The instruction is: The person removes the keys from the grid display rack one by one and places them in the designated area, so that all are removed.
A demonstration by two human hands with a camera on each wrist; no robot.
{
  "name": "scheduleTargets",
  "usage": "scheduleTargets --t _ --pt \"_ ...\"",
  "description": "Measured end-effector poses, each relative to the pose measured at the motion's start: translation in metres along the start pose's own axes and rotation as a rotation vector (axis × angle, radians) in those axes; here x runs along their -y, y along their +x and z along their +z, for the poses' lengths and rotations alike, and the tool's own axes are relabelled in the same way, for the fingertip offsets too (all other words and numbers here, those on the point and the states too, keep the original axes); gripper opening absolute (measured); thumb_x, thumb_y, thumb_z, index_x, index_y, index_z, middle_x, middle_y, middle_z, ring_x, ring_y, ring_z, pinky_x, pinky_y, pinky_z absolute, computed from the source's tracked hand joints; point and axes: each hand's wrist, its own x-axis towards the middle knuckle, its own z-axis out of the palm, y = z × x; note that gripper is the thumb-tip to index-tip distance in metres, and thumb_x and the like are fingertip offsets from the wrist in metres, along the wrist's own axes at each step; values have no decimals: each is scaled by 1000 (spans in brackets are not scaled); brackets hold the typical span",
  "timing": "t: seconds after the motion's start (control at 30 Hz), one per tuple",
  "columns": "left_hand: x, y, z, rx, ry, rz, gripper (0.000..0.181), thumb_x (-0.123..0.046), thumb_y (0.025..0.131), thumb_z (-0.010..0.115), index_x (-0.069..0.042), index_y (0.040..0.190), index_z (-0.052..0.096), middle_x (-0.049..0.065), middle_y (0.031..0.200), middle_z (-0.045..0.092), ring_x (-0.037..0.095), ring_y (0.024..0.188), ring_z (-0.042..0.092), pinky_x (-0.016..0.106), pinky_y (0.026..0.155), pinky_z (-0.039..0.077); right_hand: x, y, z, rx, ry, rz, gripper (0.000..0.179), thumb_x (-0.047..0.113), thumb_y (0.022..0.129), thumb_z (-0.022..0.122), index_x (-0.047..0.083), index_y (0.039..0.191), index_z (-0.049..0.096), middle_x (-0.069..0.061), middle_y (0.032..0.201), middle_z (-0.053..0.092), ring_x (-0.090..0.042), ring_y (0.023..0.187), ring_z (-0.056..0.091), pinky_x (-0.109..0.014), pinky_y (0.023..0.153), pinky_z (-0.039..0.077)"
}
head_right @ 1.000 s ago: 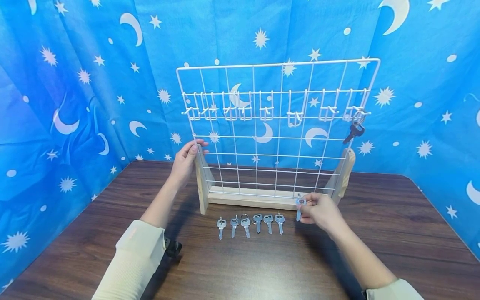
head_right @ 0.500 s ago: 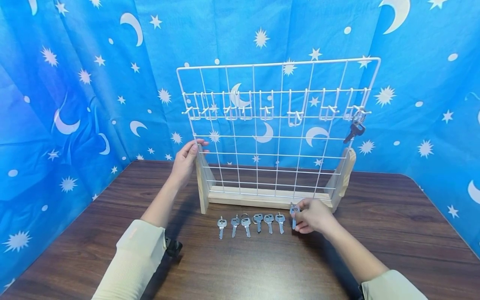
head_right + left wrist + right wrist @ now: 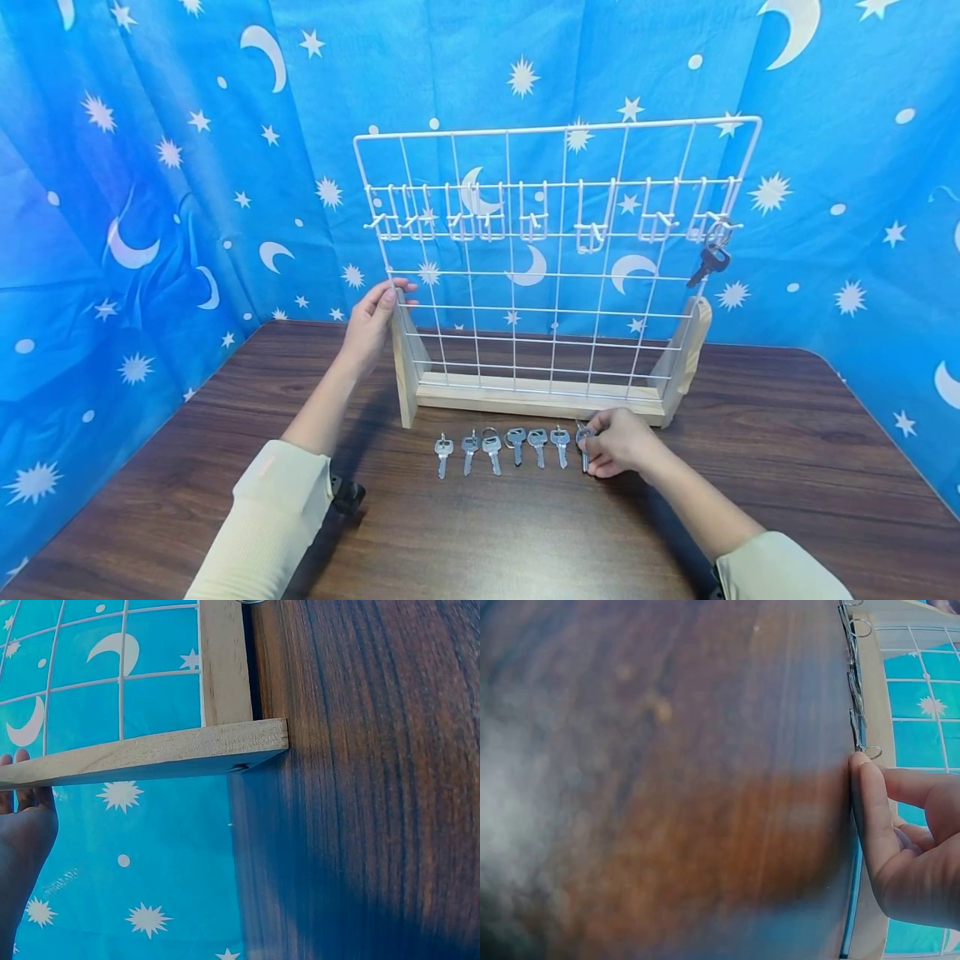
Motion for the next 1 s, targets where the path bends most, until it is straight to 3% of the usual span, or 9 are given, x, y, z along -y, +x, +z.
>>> scheduleTargets --t 0.27,0.5,0.73,1.0 --pt "-1 0 0 12 -21 -6 37 -15 101 38 11 127 44 28 124 50 44 110 50 35 97 41 -1 2 2 -22 -32 12 12 -4 85 58 -11 93 51 -7 60 56 -13 51 58 -26 48 52" --pt "-22 -6 5 15 13 -26 35 -9 101 35 15 126 41 34 124 46 45 111 49 38 99 40 -1 3 4 -41 -50 14 12 -4 85 59 -9 90 51 -7 58 55 -13 50 58 -27 48 52" --pt "1 0 0 -2 8 -2 39 -20 101 39 9 126 46 29 122 50 39 109 53 36 97 41 -3 3 4 -57 -65 16 11 -1 84 61 -5 82 50 -6 57 54 -13 49 57 -26 47 52" --pt "2 0 0 0 -2 -3 38 -19 101 40 8 126 47 28 122 51 39 108 54 35 97 41 0 1 6 -90 -102 28 16 1 83 63 -1 76 49 -6 56 55 -12 48 57 -27 46 52"
